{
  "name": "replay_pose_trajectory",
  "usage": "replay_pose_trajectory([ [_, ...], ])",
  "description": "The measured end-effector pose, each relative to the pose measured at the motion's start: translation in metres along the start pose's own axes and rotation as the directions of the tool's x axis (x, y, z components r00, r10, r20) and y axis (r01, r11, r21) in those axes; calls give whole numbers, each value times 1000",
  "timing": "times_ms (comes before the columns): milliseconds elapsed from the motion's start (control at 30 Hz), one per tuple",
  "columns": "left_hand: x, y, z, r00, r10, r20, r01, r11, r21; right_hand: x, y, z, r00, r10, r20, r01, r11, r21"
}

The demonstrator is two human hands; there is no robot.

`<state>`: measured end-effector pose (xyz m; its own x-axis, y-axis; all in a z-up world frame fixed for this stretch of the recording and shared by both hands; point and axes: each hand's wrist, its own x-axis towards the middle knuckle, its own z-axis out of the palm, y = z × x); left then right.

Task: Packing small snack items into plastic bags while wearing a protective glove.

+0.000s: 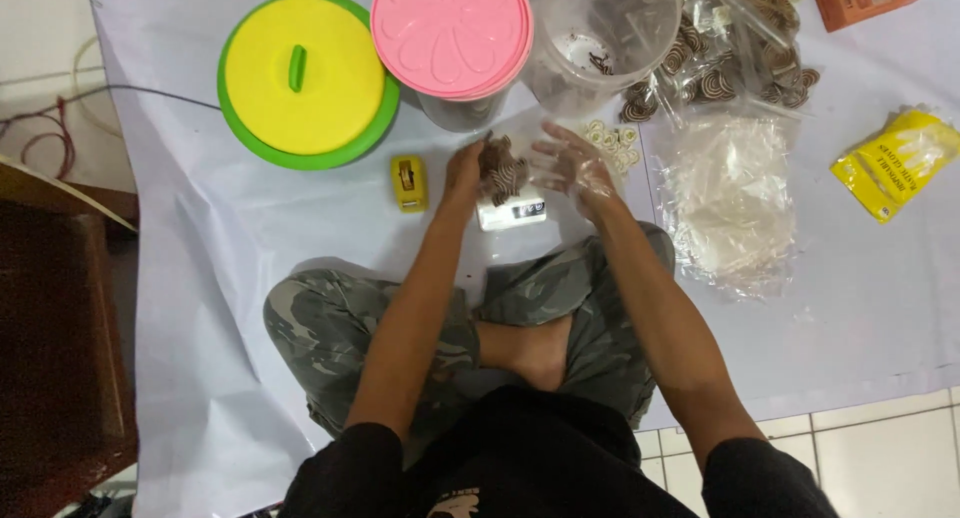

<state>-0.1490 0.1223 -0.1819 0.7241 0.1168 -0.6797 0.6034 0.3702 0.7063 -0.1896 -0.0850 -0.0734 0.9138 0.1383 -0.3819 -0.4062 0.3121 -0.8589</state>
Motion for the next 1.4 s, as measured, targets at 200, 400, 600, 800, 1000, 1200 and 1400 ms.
replay_pose_trajectory([
  [200,-47,25,-4,975,210,78,-224,906,359,20,9,6,997,1,78,-7,997,75],
  [400,-55,-21,2,918,391,71,-371,779,506,-8,-37,19,992,-124,11,124,992,-2],
  [600,-124,-103,0,511,690,512,-496,-249,832,-61,-94,21,948,-307,87,319,908,-272],
  [800,-123,-106,-2,525,630,572,-482,-334,810,-87,-106,11,928,-367,66,372,901,-225],
  [1000,-97,-144,6,450,728,517,-205,-479,854,-97,-95,14,949,-316,-10,310,936,-166],
  [1200,-97,-139,17,873,365,324,-159,-415,896,-101,-91,33,968,-250,-15,241,948,-206],
  [1400,-130,-102,-23,907,183,381,-379,-46,924,-84,-78,39,982,-162,-101,147,978,-145],
])
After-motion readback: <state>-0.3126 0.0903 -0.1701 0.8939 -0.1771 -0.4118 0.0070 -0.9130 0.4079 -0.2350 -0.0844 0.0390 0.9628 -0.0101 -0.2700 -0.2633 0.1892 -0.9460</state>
